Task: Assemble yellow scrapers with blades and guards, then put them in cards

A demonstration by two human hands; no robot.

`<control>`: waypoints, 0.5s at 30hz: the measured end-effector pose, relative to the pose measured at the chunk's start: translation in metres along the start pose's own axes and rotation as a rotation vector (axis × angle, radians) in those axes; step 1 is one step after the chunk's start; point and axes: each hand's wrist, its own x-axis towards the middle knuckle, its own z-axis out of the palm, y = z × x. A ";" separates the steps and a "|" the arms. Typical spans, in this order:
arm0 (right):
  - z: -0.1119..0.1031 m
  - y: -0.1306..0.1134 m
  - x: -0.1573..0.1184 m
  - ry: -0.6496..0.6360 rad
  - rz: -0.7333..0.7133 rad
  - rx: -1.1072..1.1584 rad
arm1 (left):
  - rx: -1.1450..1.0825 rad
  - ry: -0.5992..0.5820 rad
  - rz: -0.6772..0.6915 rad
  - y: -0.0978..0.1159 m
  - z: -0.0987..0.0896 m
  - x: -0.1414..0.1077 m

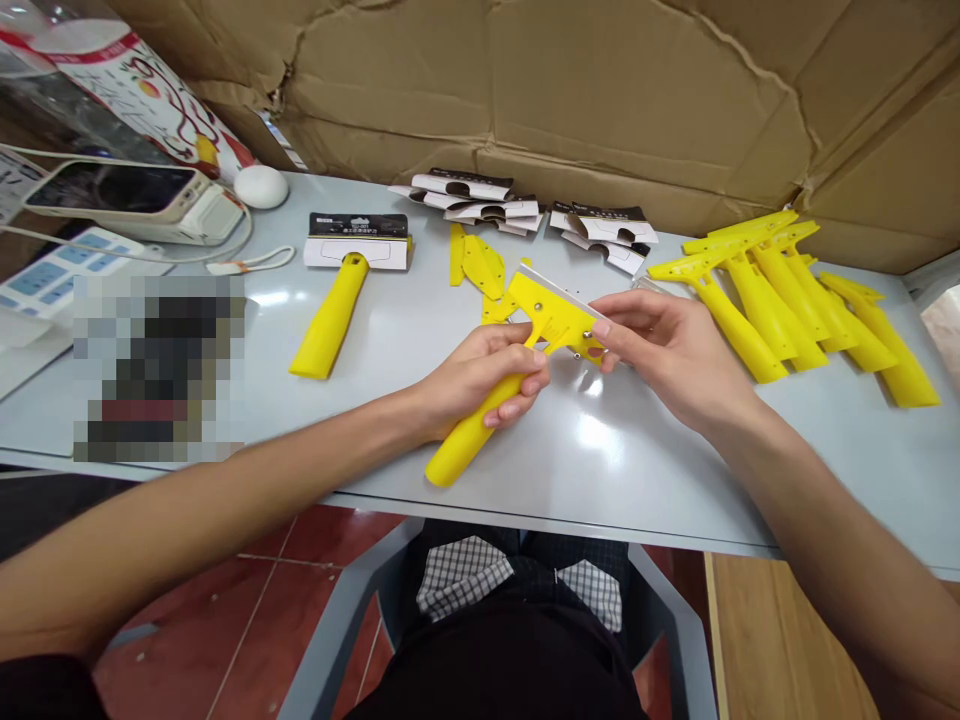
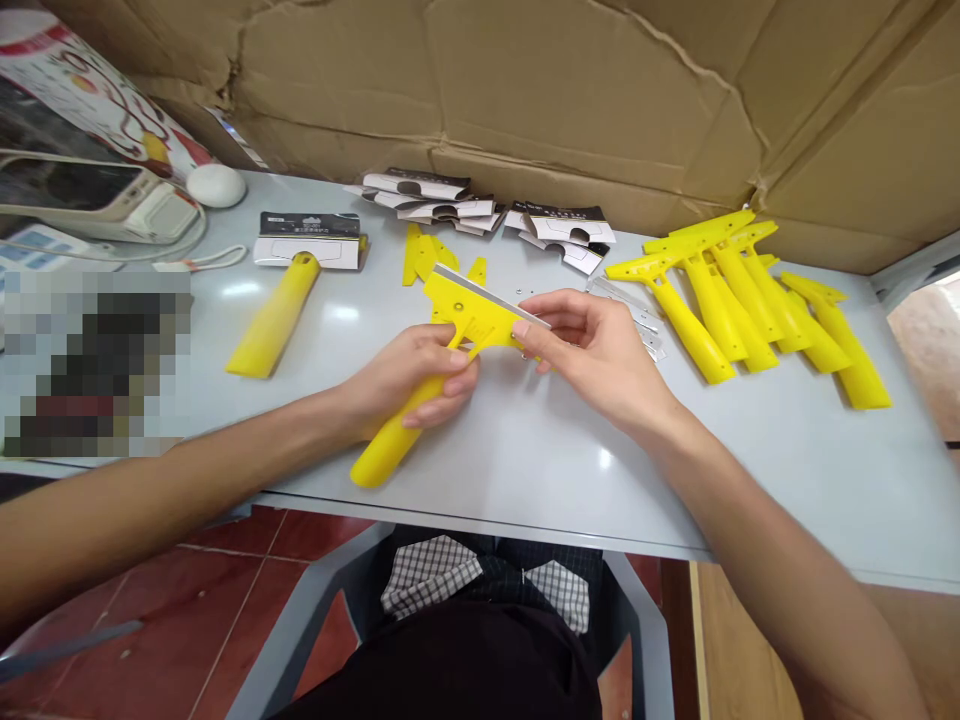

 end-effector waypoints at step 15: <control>0.009 0.009 -0.001 0.041 0.051 0.083 | 0.508 0.179 0.108 0.012 0.006 -0.008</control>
